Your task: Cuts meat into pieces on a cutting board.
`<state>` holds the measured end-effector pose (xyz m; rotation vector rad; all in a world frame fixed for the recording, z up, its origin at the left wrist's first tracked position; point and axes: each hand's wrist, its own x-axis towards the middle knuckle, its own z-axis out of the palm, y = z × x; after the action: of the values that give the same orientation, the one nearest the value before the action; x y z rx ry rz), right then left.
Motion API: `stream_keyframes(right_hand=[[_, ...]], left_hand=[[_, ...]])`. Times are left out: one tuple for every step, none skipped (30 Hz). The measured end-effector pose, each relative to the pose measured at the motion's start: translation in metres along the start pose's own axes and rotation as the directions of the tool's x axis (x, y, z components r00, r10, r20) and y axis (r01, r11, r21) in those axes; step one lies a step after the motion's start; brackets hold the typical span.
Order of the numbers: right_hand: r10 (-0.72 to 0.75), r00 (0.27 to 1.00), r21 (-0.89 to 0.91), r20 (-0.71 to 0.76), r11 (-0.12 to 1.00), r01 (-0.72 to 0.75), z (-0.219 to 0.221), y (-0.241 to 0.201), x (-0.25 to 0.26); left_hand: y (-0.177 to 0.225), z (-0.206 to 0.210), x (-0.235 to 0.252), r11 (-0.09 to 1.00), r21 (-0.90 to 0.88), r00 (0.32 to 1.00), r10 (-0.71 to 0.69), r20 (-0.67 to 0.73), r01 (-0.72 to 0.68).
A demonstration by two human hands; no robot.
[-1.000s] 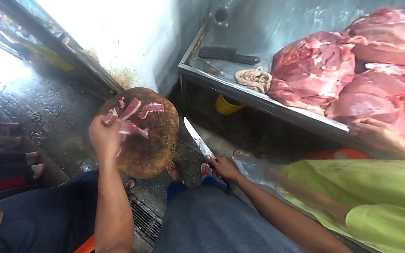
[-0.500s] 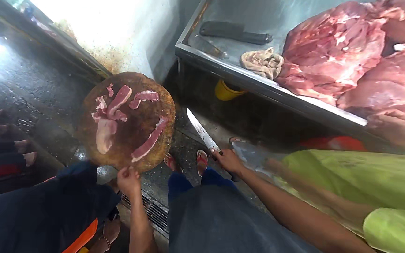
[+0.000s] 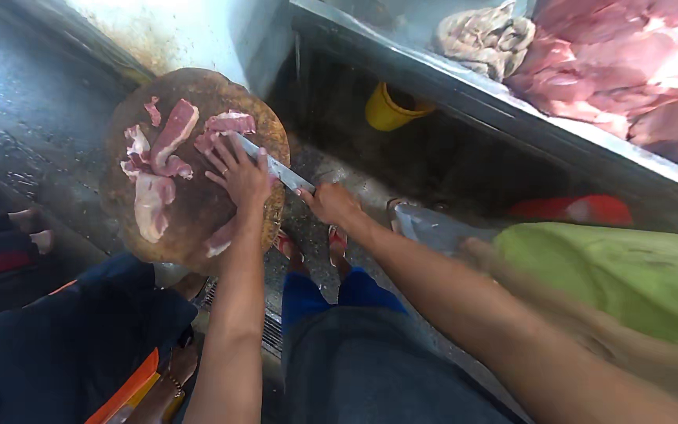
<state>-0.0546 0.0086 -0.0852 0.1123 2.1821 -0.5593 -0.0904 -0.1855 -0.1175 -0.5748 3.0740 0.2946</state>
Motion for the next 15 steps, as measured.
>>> stream_keyframes(right_hand=[[0.0,1.0,-0.003,0.004,1.0,0.0,0.005,0.008,-0.001],[-0.001,1.0,0.002,0.007,1.0,0.001,0.011,0.018,-0.003],[-0.005,1.0,0.013,0.003,1.0,0.005,0.019,0.029,-0.006],[-0.006,1.0,0.025,0.01,1.0,0.005,0.027,0.039,-0.009],[-0.005,1.0,0.043,0.024,0.999,0.004,0.031,0.044,-0.01],[0.001,0.999,0.059,0.046,0.998,-0.004,0.032,0.044,-0.009],[0.007,0.998,0.072,0.065,0.997,-0.012,0.032,0.04,-0.008],[0.005,0.997,0.083,0.075,0.997,-0.011,0.031,0.033,-0.005],[-0.005,0.997,0.087,0.083,0.996,-0.002,0.028,0.023,0.0],[-0.018,0.995,0.088,0.096,0.996,0.009,0.023,0.013,0.006],[-0.034,0.994,0.087,0.1,0.996,0.025,0.021,0.004,0.011],[-0.042,0.994,0.087,0.102,0.996,0.033,0.02,-0.002,0.014],[-0.044,0.994,0.094,0.103,0.995,0.034,0.02,-0.003,0.014],[-0.043,0.994,0.106,0.099,0.994,0.032,0.024,0.001,0.01],[-0.043,0.995,0.123,0.086,0.992,0.032,0.03,0.011,0.004]], left_hand=[[0.002,0.008,0.001,0.998,0.056,1.0,0.002,0.015,-0.003],[0.004,0.011,0.002,0.996,0.094,1.0,-0.001,0.023,-0.001],[0.005,0.013,0.001,0.993,0.12,1.0,0.001,0.028,-0.004],[0.005,0.014,0.0,0.991,0.135,1.0,0.004,0.03,-0.007],[0.005,0.013,0.002,0.99,0.139,1.0,0.002,0.03,-0.006],[0.006,0.013,0.004,0.99,0.144,0.999,-0.005,0.036,0.0],[0.005,0.013,0.005,0.988,0.153,0.999,-0.011,0.046,0.004],[0.006,0.013,0.005,0.987,0.159,0.998,-0.014,0.054,0.005],[0.007,0.013,0.006,0.987,0.16,0.998,-0.013,0.062,0.003],[0.007,0.013,0.007,0.988,0.152,0.998,-0.012,0.065,0.002],[0.007,0.013,0.007,0.989,0.146,0.998,-0.015,0.063,0.006],[0.006,0.014,0.007,0.99,0.143,0.998,-0.015,0.055,0.007],[0.006,0.014,0.007,0.99,0.141,0.999,-0.013,0.044,0.006],[0.007,0.015,0.007,0.989,0.145,0.999,-0.011,0.037,0.005],[0.007,0.015,0.007,0.988,0.153,0.999,-0.009,0.039,0.003]])
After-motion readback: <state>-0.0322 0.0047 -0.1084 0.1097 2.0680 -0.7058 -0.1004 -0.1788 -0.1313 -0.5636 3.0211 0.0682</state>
